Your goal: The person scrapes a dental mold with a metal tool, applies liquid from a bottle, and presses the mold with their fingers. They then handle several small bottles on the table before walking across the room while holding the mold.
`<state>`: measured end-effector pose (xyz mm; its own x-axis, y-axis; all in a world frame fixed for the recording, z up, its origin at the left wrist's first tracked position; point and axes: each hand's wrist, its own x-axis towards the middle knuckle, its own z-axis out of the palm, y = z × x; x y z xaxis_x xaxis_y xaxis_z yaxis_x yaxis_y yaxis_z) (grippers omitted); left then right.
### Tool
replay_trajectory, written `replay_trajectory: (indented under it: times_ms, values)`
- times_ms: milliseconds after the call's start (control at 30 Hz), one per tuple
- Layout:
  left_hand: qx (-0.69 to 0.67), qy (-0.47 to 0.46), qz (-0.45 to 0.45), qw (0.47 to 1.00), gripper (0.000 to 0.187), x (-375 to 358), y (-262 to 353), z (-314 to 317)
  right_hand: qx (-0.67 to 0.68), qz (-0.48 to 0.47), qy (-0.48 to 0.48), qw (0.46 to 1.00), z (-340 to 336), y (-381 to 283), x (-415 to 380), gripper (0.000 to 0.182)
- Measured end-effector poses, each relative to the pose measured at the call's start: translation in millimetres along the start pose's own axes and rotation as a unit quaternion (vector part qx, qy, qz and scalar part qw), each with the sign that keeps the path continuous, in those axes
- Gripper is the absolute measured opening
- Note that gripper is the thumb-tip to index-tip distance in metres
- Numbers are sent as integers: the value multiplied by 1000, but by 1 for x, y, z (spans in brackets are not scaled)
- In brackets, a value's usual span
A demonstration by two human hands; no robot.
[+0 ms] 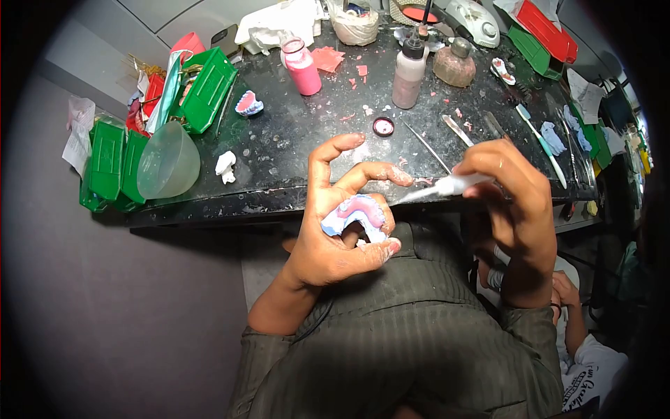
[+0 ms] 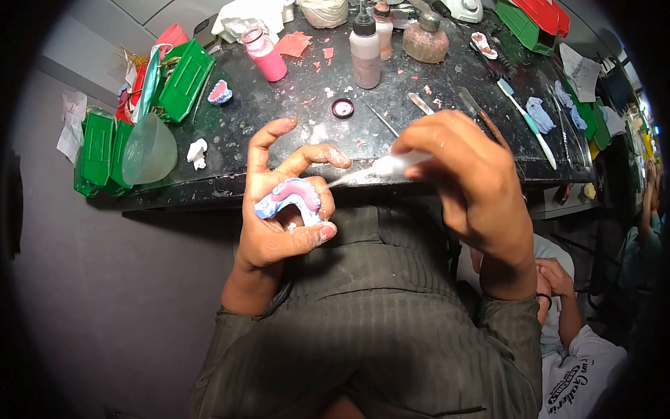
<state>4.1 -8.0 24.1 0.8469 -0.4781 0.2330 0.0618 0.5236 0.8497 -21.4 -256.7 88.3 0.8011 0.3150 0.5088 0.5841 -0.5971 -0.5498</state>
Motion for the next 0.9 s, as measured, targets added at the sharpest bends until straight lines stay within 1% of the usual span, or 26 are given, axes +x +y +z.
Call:
replay_trajectory:
  times_ms: [33,67,100,167,200,267,300,367,433,500,567,633,667,700,800,900]
  values:
    - [6,-9,0,1000,117,0,0,-1,-4,0,8,1000,-1,4,1,28]
    - [6,-9,1,1000,117,0,0,-2,-20,47,-2,999,-4,8,1,19]
    - [1,-6,0,1000,117,0,0,-1,-8,79,5,997,-4,17,0,18]
    - [-4,-3,3,1000,117,0,-1,-1,-58,80,9,995,-3,42,-2,18]
    - [-10,5,9,1000,118,1,-2,0,-58,77,8,995,-4,47,-3,18]
    - [-15,17,16,1000,118,1,-1,1,-77,136,0,988,-4,56,-5,17]
    - [-10,17,5,1000,119,1,1,2,-76,135,-2,988,-5,61,-5,17]
    - [-5,16,-8,1000,119,0,0,2,-215,138,-26,966,-4,71,-9,18]
    - [-20,10,1,1000,120,1,-2,2,-239,146,-14,960,-1,62,-8,20]
    - [-8,8,-11,1000,120,2,-1,0,-206,-8,19,978,0,36,-3,28]
    - [3,4,-27,1000,120,1,0,-1,-46,-68,-69,994,1,7,-4,40]
    - [-33,-39,-25,998,116,1,-3,-4,-13,-144,-136,980,8,-2,-2,50]
    - [-29,-45,-34,998,117,0,-3,-7,4,-140,-143,980,14,-4,-4,56]
    - [-29,-47,-33,998,117,0,-2,-6,2,-140,-141,980,17,-4,-4,56]
    - [-22,-50,-50,997,117,1,3,-3,-3,-141,-150,979,23,-1,-2,65]
    - [-23,-52,-66,996,117,1,3,-4,17,-148,-158,976,25,1,0,65]
